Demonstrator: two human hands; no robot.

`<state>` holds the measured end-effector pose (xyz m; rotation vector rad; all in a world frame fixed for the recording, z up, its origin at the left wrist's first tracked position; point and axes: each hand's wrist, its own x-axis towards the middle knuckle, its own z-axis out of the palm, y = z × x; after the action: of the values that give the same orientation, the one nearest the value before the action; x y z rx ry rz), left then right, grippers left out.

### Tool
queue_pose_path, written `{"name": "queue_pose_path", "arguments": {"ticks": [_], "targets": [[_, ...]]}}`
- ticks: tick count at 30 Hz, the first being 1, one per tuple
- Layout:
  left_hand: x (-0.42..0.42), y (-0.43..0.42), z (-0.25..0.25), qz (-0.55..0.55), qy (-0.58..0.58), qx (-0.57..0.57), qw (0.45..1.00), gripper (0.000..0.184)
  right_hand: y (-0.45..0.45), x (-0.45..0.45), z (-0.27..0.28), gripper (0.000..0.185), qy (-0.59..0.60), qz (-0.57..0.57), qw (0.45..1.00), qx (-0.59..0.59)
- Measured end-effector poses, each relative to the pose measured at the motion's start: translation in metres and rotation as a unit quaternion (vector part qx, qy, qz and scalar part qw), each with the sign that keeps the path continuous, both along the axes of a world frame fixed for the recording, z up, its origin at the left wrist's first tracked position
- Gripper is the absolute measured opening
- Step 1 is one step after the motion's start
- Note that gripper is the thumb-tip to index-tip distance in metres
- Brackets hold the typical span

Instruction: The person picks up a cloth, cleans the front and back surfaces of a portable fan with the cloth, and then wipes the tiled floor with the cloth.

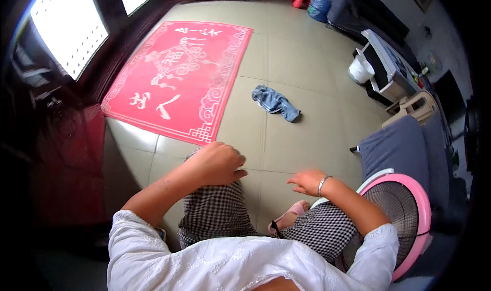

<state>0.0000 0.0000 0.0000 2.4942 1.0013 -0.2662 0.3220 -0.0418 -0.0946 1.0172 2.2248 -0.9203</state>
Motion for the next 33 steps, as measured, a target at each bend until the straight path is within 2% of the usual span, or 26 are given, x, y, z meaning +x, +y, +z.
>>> {"name": "queue_pose_path", "arguments": {"ticks": [2, 4, 8, 10, 11, 12, 14, 16, 18, 20, 22, 24, 25, 27, 29, 31, 33], "targets": [[0.010, 0.005, -0.007, -0.003, -0.048, 0.070, 0.996, 0.036, -0.001, 0.003, -0.018, 0.039, 0.056, 0.010, 0.998, 0.017], [0.003, -0.018, 0.000, 0.027, -0.081, 0.083, 0.993, 0.035, -0.029, -0.010, 0.021, 0.039, 0.011, 0.019, 1.000, -0.001], [-0.008, -0.025, 0.006, 0.070, -0.074, 0.084, 0.991, 0.033, -0.042, -0.022, 0.027, 0.039, 0.048, 0.004, 0.998, -0.030], [-0.007, -0.022, 0.006, 0.099, -0.071, 0.075, 0.990, 0.030, -0.042, -0.015, 0.020, 0.040, 0.113, -0.023, 0.993, -0.003], [-0.003, -0.022, 0.011, 0.112, -0.027, 0.052, 0.992, 0.026, -0.040, -0.010, 0.019, 0.039, 0.101, -0.033, 0.994, 0.001], [-0.005, -0.023, 0.008, 0.124, -0.059, 0.071, 0.988, 0.025, -0.038, -0.004, 0.016, 0.039, 0.091, -0.043, 0.995, 0.006], [-0.010, -0.027, 0.004, 0.134, -0.094, 0.096, 0.982, 0.022, -0.038, 0.022, -0.016, 0.039, 0.155, -0.036, 0.987, 0.016], [-0.010, -0.032, 0.008, 0.127, -0.117, 0.110, 0.979, 0.020, -0.024, 0.012, 0.004, 0.039, 0.057, -0.119, 0.989, -0.061], [-0.010, -0.038, 0.004, 0.100, -0.104, 0.162, 0.976, 0.021, -0.019, 0.009, 0.009, 0.041, 0.031, -0.068, 0.997, 0.012], [-0.005, -0.052, 0.003, 0.090, -0.088, 0.170, 0.977, 0.021, -0.019, 0.012, 0.003, 0.041, 0.021, -0.083, 0.996, 0.007], [-0.002, -0.065, -0.002, 0.071, -0.051, 0.277, 0.957, 0.020, -0.026, 0.008, 0.000, 0.041, 0.012, -0.091, 0.996, 0.011], [0.008, -0.088, -0.010, 0.046, -0.032, 0.281, 0.958, 0.019, -0.038, 0.006, 0.004, 0.041, 0.014, -0.087, 0.996, 0.022], [0.009, -0.109, -0.013, 0.025, -0.004, 0.280, 0.960, 0.019, -0.053, 0.002, 0.002, 0.041, 0.017, -0.090, 0.996, 0.001], [0.021, -0.130, -0.037, -0.018, -0.013, 0.206, 0.978, 0.018, -0.057, 0.005, -0.006, 0.041, 0.019, -0.055, 0.998, 0.002], [0.031, -0.162, -0.066, -0.047, -0.001, 0.078, 0.996, 0.013, -0.066, 0.000, -0.008, 0.040, 0.025, -0.061, 0.998, -0.003], [0.033, -0.186, -0.098, -0.113, -0.090, 0.007, 0.989, 0.011, -0.073, -0.001, -0.007, 0.039, 0.027, -0.067, 0.997, -0.003], [0.035, -0.190, -0.110, -0.134, -0.049, -0.021, 0.990, 0.013, -0.080, -0.004, -0.003, 0.040, 0.029, -0.086, 0.996, 0.018]]}}
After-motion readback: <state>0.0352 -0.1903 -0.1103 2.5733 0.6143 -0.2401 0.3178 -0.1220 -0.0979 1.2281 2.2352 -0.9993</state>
